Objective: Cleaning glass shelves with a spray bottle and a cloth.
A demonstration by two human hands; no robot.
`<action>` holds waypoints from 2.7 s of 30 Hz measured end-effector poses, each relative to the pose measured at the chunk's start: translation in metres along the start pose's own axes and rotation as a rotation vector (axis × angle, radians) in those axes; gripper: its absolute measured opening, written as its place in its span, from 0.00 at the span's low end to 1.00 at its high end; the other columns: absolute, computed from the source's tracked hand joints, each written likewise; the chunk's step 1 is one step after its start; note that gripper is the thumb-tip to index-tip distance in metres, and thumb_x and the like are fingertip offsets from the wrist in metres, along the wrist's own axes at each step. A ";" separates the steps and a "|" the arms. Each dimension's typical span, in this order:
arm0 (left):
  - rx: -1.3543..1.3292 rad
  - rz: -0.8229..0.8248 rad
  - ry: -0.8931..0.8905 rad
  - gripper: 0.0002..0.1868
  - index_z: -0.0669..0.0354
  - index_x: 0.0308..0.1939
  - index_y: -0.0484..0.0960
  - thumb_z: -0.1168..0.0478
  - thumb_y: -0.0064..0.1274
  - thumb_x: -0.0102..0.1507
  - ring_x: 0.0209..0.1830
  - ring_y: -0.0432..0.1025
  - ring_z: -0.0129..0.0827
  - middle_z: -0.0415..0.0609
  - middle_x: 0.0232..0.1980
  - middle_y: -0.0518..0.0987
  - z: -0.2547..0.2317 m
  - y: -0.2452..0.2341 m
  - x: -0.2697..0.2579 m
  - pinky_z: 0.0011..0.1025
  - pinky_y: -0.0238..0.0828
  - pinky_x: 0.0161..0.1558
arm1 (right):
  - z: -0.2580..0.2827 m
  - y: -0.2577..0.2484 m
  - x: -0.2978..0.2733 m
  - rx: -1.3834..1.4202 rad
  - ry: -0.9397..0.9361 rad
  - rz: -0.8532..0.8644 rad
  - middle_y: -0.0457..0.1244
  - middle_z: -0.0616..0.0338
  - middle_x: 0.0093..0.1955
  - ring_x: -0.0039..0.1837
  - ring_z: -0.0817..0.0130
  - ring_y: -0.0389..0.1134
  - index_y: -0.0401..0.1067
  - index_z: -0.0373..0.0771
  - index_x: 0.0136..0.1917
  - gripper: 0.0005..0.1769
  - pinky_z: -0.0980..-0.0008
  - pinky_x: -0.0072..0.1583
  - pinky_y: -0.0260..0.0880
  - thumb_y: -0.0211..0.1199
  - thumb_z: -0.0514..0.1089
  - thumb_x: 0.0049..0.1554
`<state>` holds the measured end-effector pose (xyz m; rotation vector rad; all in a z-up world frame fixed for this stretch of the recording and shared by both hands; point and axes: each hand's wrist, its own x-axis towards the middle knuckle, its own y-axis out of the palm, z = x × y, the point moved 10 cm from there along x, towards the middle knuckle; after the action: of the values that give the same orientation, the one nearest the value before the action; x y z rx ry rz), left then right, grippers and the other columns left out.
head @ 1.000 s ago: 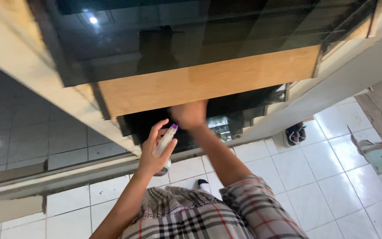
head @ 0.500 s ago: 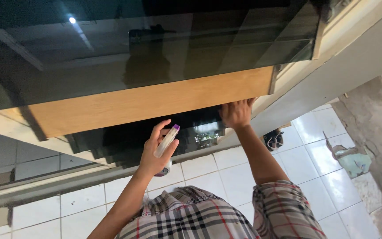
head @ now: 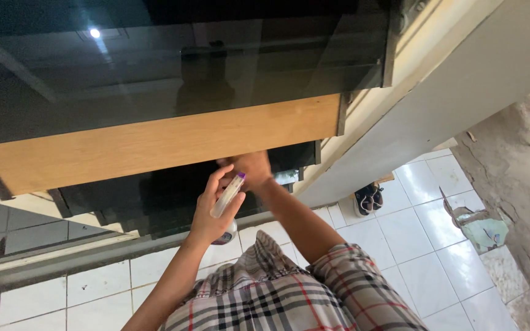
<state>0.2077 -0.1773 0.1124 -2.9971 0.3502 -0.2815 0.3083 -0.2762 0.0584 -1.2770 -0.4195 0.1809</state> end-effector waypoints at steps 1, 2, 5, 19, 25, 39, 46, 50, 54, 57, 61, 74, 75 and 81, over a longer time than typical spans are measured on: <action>0.000 0.000 0.003 0.34 0.54 0.72 0.65 0.59 0.60 0.63 0.43 0.77 0.25 0.48 0.53 0.81 0.001 0.002 0.001 0.27 0.76 0.43 | -0.019 -0.001 -0.006 -0.002 0.000 -0.002 0.66 0.63 0.63 0.70 0.57 0.63 0.74 0.55 0.59 0.18 0.43 0.66 0.58 0.62 0.60 0.58; 0.019 0.001 -0.001 0.34 0.53 0.72 0.65 0.59 0.60 0.63 0.42 0.77 0.26 0.48 0.53 0.82 0.003 0.004 0.000 0.26 0.75 0.42 | -0.037 -0.026 -0.015 -0.007 0.007 -0.258 0.66 0.58 0.63 0.68 0.54 0.63 0.74 0.49 0.60 0.19 0.42 0.67 0.56 0.62 0.56 0.59; 0.019 0.015 0.001 0.34 0.52 0.72 0.65 0.59 0.60 0.63 0.42 0.77 0.26 0.47 0.53 0.82 0.003 0.010 -0.003 0.26 0.75 0.42 | -0.079 -0.064 -0.052 -0.025 0.137 -0.523 0.62 0.46 0.67 0.72 0.44 0.56 0.70 0.40 0.66 0.25 0.38 0.72 0.44 0.60 0.54 0.60; -0.074 -0.169 -0.013 0.35 0.53 0.74 0.63 0.60 0.59 0.65 0.41 0.72 0.23 0.47 0.52 0.80 0.023 -0.068 -0.036 0.25 0.71 0.41 | -0.005 -0.042 -0.047 0.003 0.144 -0.439 0.42 0.30 0.81 0.83 0.33 0.35 0.46 0.26 0.79 0.52 0.32 0.76 0.23 0.56 0.66 0.58; -0.003 -0.305 -0.020 0.35 0.54 0.74 0.64 0.61 0.60 0.64 0.40 0.71 0.24 0.46 0.51 0.80 0.026 -0.137 -0.071 0.25 0.70 0.41 | 0.115 -0.027 0.064 0.248 0.035 -0.118 0.70 0.57 0.52 0.57 0.55 0.71 0.75 0.48 0.61 0.19 0.51 0.62 0.69 0.57 0.58 0.63; 0.007 -0.435 -0.135 0.34 0.54 0.73 0.63 0.63 0.58 0.64 0.42 0.73 0.24 0.45 0.49 0.80 0.034 -0.266 -0.148 0.24 0.71 0.44 | 0.369 0.084 0.054 -0.389 -0.531 0.017 0.41 0.50 0.83 0.83 0.49 0.41 0.42 0.40 0.81 0.47 0.33 0.73 0.43 0.49 0.65 0.58; -0.036 -0.315 -0.028 0.34 0.55 0.74 0.62 0.62 0.57 0.65 0.44 0.73 0.23 0.46 0.52 0.80 0.033 -0.278 -0.140 0.25 0.71 0.44 | 0.286 0.053 0.044 -0.263 -0.215 0.326 0.37 0.54 0.86 0.87 0.51 0.32 0.38 0.46 0.85 0.48 0.27 0.76 0.26 0.51 0.62 0.59; -0.013 -0.228 -0.005 0.34 0.53 0.74 0.62 0.61 0.57 0.66 0.41 0.72 0.24 0.46 0.52 0.80 0.037 -0.273 -0.129 0.26 0.71 0.43 | 0.126 0.064 -0.007 -0.399 0.145 -0.088 0.33 0.45 0.88 0.86 0.43 0.23 0.37 0.45 0.86 0.47 0.32 0.76 0.15 0.53 0.60 0.63; -0.009 -0.154 0.001 0.34 0.52 0.74 0.62 0.60 0.58 0.66 0.42 0.74 0.24 0.46 0.54 0.80 0.039 -0.269 -0.124 0.26 0.72 0.42 | 0.011 0.003 -0.064 0.027 0.446 -0.421 0.30 0.43 0.90 0.90 0.48 0.22 0.35 0.37 0.88 0.44 0.31 0.79 0.10 0.48 0.57 0.70; -0.014 -0.143 -0.012 0.34 0.52 0.74 0.63 0.60 0.58 0.65 0.40 0.73 0.25 0.47 0.53 0.80 0.039 -0.267 -0.122 0.27 0.71 0.41 | -0.062 -0.008 -0.086 0.011 0.701 -0.515 0.31 0.44 0.91 0.90 0.48 0.25 0.35 0.39 0.88 0.47 0.33 0.79 0.13 0.49 0.54 0.63; 0.009 -0.114 0.002 0.34 0.52 0.74 0.63 0.60 0.58 0.65 0.41 0.73 0.24 0.47 0.53 0.80 0.036 -0.249 -0.113 0.26 0.71 0.40 | -0.052 0.002 -0.086 0.504 0.866 -0.705 0.50 0.44 0.78 0.78 0.52 0.51 0.52 0.42 0.82 0.40 0.50 0.84 0.37 0.51 0.63 0.64; -0.060 -0.004 0.089 0.34 0.55 0.74 0.63 0.63 0.59 0.65 0.48 0.76 0.25 0.46 0.53 0.81 0.006 -0.139 -0.054 0.25 0.74 0.48 | 0.192 -0.042 0.030 -0.060 -0.107 -0.131 0.66 0.59 0.62 0.68 0.58 0.65 0.75 0.50 0.60 0.30 0.47 0.67 0.60 0.64 0.57 0.44; -0.070 0.005 0.085 0.34 0.55 0.74 0.63 0.63 0.59 0.66 0.50 0.75 0.25 0.47 0.55 0.81 0.007 -0.128 -0.049 0.26 0.73 0.50 | 0.159 -0.034 0.023 0.172 0.103 0.227 0.67 0.62 0.60 0.67 0.59 0.66 0.76 0.54 0.57 0.24 0.50 0.69 0.61 0.66 0.56 0.46; -0.031 0.036 -0.007 0.36 0.52 0.74 0.62 0.59 0.60 0.64 0.46 0.77 0.26 0.48 0.55 0.81 0.010 -0.060 -0.022 0.27 0.74 0.45 | -0.044 -0.055 -0.054 -0.236 0.043 -0.594 0.60 0.40 0.70 0.75 0.38 0.55 0.70 0.35 0.69 0.31 0.28 0.74 0.41 0.61 0.53 0.57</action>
<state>0.2013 -0.1133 0.1068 -3.0176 0.4106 -0.2654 0.2717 -0.3505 0.0904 -1.3279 -0.7800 -0.4074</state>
